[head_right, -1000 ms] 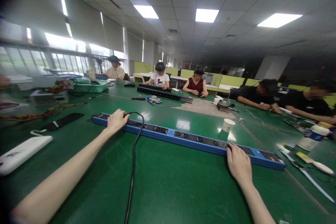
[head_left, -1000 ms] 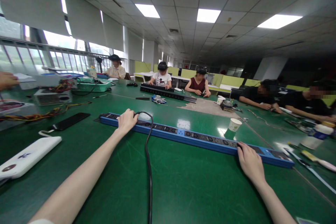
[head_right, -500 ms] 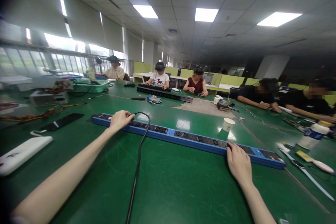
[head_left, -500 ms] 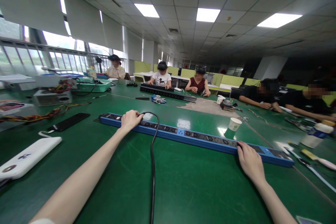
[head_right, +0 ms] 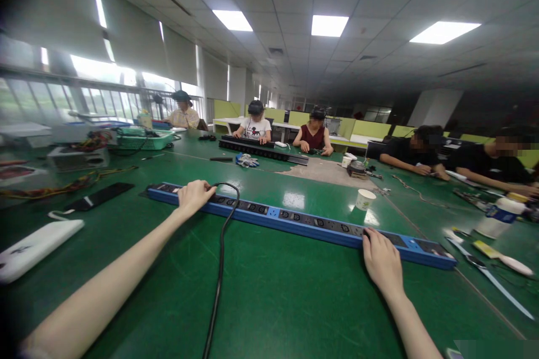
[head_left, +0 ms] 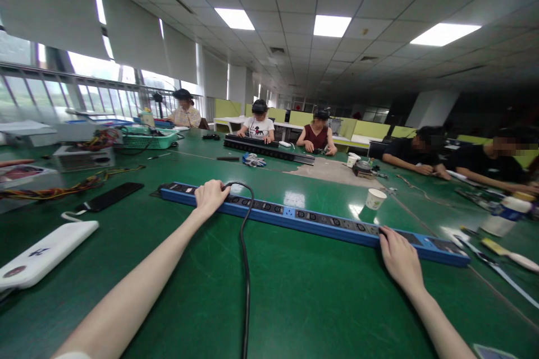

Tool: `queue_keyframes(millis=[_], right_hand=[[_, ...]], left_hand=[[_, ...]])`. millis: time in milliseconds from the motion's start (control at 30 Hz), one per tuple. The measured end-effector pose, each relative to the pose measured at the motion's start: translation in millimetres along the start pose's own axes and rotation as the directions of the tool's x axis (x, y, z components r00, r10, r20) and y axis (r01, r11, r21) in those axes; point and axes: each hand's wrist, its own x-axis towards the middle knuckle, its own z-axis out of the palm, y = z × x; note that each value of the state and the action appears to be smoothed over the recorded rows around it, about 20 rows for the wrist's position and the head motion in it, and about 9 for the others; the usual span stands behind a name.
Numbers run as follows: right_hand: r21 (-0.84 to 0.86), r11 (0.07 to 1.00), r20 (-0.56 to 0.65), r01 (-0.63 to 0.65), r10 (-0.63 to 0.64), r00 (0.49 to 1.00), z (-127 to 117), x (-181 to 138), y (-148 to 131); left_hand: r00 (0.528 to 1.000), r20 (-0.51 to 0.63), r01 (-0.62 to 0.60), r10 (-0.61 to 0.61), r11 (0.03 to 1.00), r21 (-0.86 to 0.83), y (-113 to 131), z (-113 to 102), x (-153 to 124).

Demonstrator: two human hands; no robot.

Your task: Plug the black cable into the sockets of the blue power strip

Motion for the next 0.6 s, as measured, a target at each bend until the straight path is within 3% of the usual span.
queue_keyframes(millis=[333,600], right_hand=[[-0.044,0.999,-0.012,0.004,-0.005,1.0,6,0,3],[-0.04,0.999,-0.012,0.015,-0.015,1.0,6,2,4]], left_hand=[[0.996,-0.021,-0.087,0.09,0.99,0.114,12,2,-13],[0.999,0.021,-0.041,0.039,0.996,0.075,6,1,-9]])
